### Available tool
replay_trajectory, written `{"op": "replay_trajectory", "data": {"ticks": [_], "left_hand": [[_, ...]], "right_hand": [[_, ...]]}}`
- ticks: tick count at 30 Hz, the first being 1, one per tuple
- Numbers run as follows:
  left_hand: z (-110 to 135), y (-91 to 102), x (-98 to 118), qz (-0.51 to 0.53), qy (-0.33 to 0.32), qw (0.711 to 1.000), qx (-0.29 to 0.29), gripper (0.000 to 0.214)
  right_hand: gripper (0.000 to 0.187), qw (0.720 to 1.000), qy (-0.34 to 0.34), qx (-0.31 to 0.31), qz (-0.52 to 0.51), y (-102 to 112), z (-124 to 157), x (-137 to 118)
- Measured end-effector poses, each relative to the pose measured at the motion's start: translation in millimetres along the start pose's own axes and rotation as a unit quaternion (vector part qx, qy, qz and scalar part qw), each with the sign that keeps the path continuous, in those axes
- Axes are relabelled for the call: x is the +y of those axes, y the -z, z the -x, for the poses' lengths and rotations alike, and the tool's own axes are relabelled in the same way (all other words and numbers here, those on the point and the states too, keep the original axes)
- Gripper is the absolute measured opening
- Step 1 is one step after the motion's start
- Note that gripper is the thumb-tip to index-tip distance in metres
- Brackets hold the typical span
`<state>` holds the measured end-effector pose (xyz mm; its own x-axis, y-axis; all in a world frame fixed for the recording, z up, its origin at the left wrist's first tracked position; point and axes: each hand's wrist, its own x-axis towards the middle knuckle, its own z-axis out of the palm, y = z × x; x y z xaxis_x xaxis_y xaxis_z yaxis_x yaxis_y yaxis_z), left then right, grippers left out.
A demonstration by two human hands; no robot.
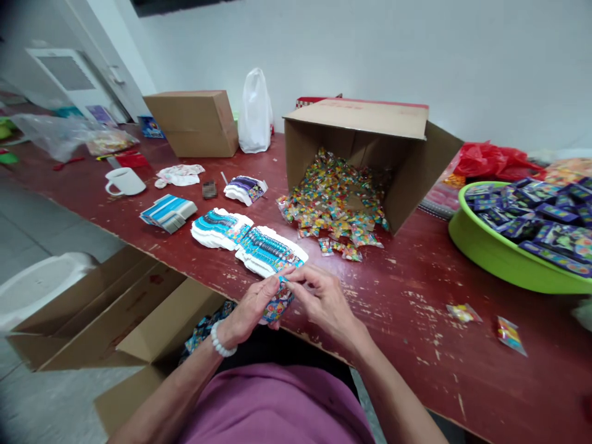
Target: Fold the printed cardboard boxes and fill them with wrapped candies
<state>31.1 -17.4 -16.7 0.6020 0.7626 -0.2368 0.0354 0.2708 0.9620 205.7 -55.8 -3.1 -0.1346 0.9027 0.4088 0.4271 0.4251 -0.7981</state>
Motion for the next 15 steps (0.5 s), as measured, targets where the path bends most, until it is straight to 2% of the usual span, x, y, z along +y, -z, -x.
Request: {"op": "replay_trajectory", "data": {"ticks": [3,6,8,10,12,15], "left_hand": [[0,2.6,1,0.007,0.012,1.0,-0.022,0.063],[-1,3.0,0,0.023,0.029,0.999,-0.005,0.064],[-2,1.9,-2,0.026,0.03,0.999,0.011,0.064],[-3,1.1,-4,0.038,0.026,0.999,0.013,0.064],[-3,1.5,-5,0.061,0.015,0.998,-0.001,0.064],[-1,4.3,-6,0.085,-0.008,0.996,-0.022,0.062]], "right_hand": [[0.014,0.999,0.028,-0.018,0.034,-1,0,-2],[0.017,0.987,0.062,0.017,0.146,-11,5,-2],[0.018,0.982,0.053,0.045,0.173,-18,8,0],[0.015,0.99,0.023,0.055,0.124,-22,9,4],[0.013,0.998,-0.045,0.049,0.013,-21,9,6],[0.022,0.979,-0.15,0.041,-0.131,-16,7,5]]}}
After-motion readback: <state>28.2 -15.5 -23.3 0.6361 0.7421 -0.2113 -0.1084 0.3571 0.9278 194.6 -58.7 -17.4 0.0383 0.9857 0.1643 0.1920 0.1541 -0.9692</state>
